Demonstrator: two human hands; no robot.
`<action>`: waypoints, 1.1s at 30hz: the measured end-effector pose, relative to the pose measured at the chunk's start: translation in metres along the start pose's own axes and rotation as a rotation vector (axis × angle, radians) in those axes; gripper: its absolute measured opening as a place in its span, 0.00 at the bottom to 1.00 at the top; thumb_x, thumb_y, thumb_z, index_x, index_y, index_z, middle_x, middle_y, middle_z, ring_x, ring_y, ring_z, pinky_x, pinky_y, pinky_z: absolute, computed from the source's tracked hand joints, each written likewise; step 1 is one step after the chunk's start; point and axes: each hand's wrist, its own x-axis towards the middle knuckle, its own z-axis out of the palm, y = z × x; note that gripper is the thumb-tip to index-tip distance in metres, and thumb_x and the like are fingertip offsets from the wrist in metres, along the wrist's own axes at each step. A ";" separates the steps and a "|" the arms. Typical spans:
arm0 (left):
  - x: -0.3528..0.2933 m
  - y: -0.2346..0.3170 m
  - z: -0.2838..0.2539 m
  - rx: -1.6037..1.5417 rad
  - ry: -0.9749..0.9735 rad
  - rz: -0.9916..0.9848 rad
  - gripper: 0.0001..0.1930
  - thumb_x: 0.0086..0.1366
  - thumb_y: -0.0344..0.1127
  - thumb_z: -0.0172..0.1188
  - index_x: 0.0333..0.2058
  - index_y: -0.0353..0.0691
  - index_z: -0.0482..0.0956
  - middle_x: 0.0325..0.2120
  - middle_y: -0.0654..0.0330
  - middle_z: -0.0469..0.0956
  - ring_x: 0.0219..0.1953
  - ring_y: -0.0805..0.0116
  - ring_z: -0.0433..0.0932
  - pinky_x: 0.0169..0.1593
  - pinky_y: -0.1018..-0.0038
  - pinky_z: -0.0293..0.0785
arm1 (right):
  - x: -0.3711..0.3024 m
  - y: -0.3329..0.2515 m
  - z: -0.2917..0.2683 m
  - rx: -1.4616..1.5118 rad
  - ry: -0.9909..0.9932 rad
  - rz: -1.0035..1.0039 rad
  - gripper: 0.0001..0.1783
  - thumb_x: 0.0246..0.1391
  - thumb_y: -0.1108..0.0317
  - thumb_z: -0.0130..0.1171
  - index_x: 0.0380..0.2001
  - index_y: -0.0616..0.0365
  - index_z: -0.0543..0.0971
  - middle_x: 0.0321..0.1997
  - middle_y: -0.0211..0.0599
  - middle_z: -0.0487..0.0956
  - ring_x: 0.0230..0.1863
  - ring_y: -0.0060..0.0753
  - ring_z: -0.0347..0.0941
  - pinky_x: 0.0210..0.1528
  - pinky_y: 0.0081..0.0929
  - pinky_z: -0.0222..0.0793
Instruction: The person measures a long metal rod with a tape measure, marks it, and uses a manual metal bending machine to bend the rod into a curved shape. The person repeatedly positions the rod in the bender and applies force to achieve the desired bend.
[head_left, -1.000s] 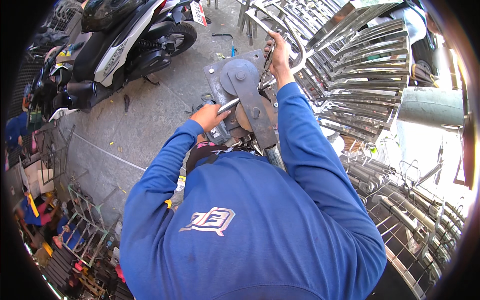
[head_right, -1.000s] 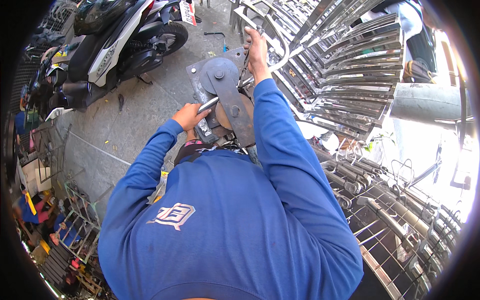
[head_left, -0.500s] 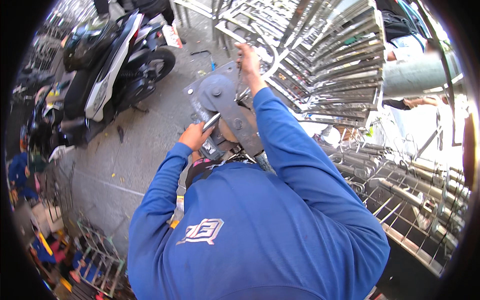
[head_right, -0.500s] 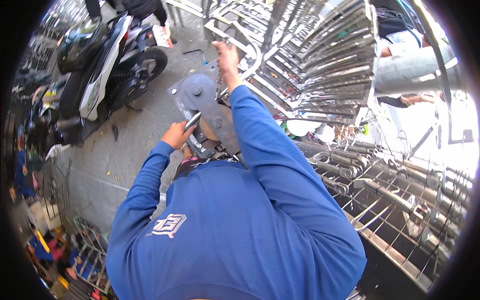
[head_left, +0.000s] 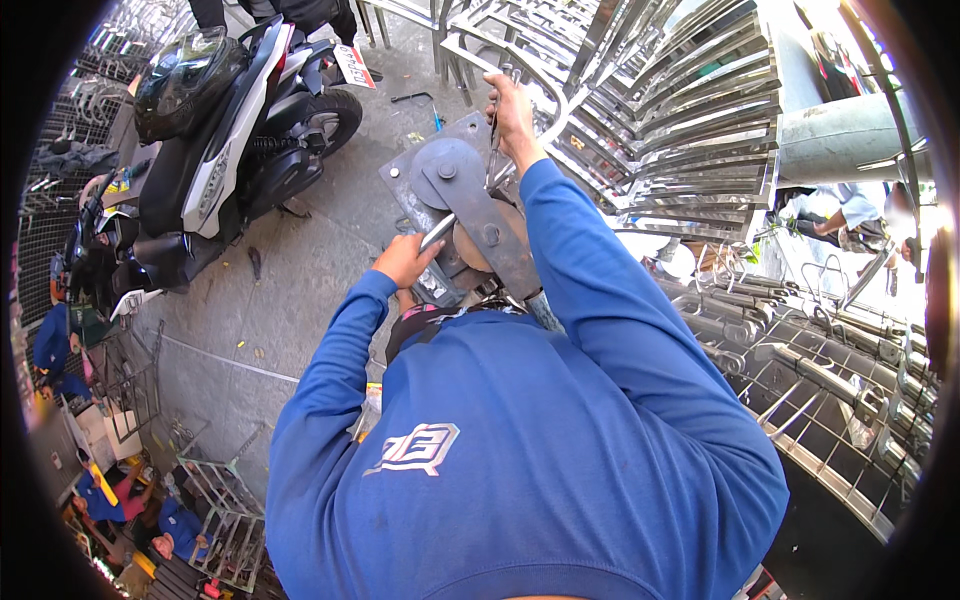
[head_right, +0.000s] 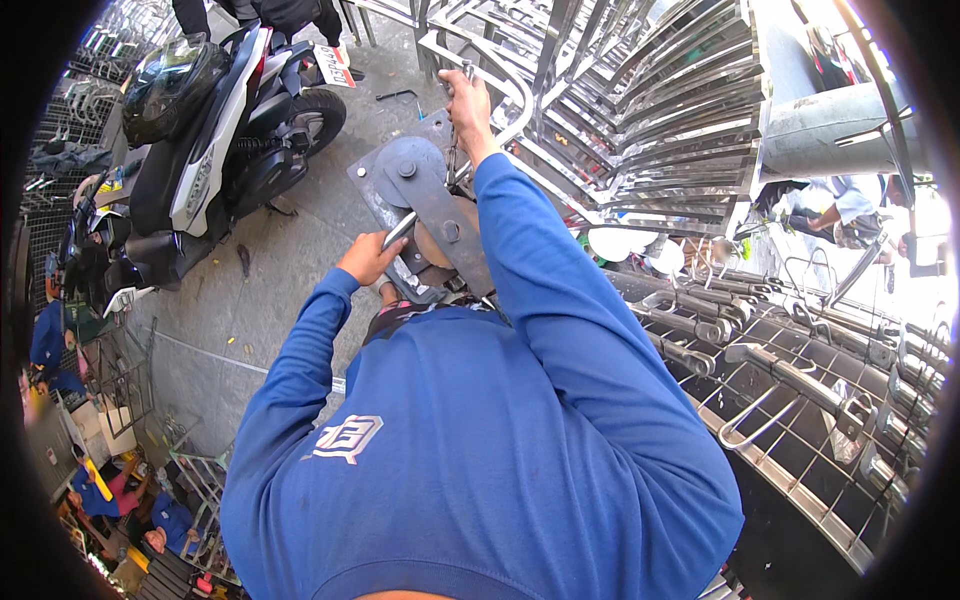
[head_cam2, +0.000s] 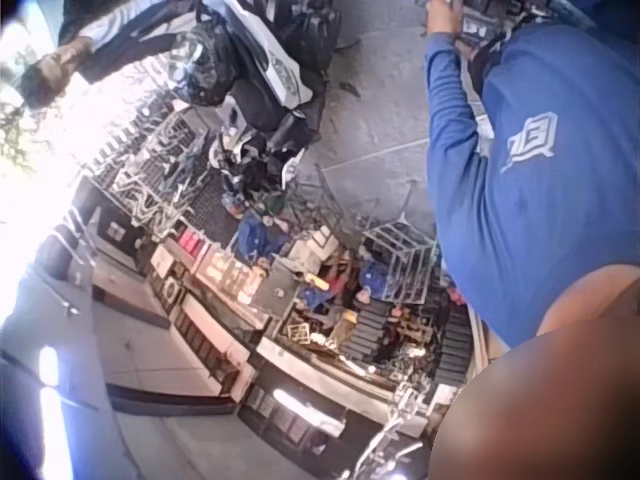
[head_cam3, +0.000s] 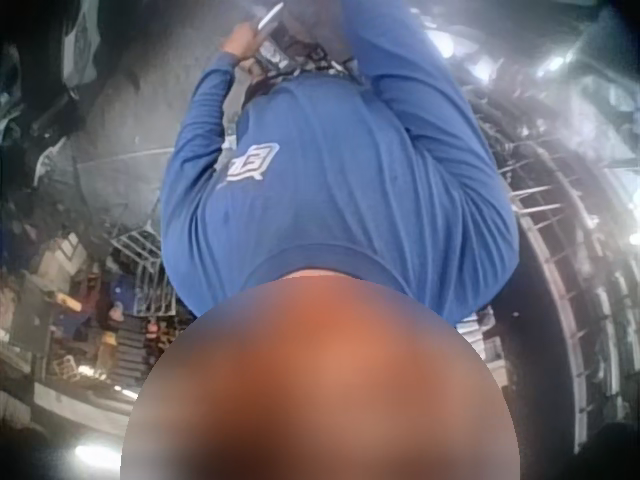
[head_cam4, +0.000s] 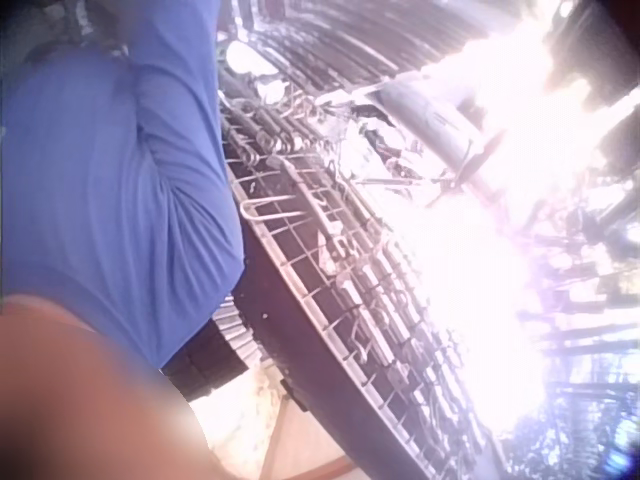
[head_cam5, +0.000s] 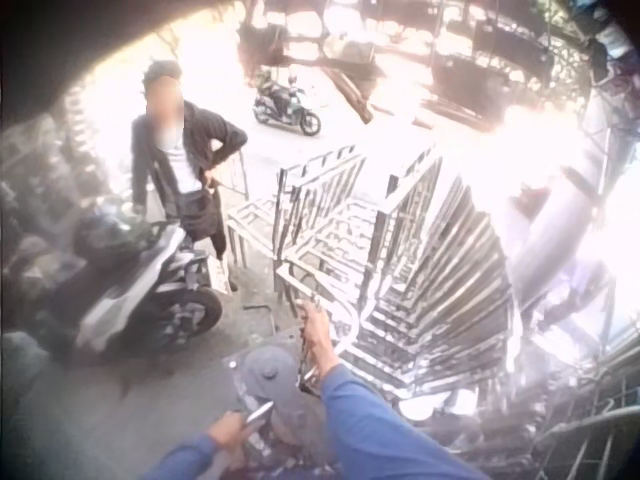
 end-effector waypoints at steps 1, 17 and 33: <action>0.000 0.000 0.000 0.023 0.015 0.013 0.28 0.71 0.55 0.56 0.34 0.28 0.80 0.28 0.35 0.80 0.36 0.34 0.79 0.42 0.49 0.74 | 0.000 0.000 0.000 -0.001 0.006 -0.004 0.21 0.55 0.52 0.63 0.44 0.55 0.76 0.34 0.30 0.70 0.23 0.21 0.67 0.25 0.25 0.64; -0.001 0.002 -0.003 -0.007 -0.007 0.019 0.22 0.71 0.50 0.57 0.36 0.32 0.81 0.26 0.39 0.80 0.34 0.37 0.81 0.40 0.51 0.75 | 0.028 0.022 -0.002 -0.192 0.095 -0.201 0.14 0.59 0.61 0.61 0.38 0.62 0.81 0.24 0.30 0.72 0.17 0.25 0.68 0.21 0.26 0.65; -0.002 0.002 -0.002 0.038 -0.009 0.000 0.23 0.70 0.51 0.57 0.37 0.31 0.81 0.30 0.37 0.81 0.37 0.35 0.80 0.44 0.50 0.75 | 0.021 0.012 -0.001 -0.133 0.164 -0.100 0.24 0.52 0.54 0.67 0.25 0.70 0.79 0.21 0.42 0.81 0.18 0.30 0.78 0.25 0.30 0.76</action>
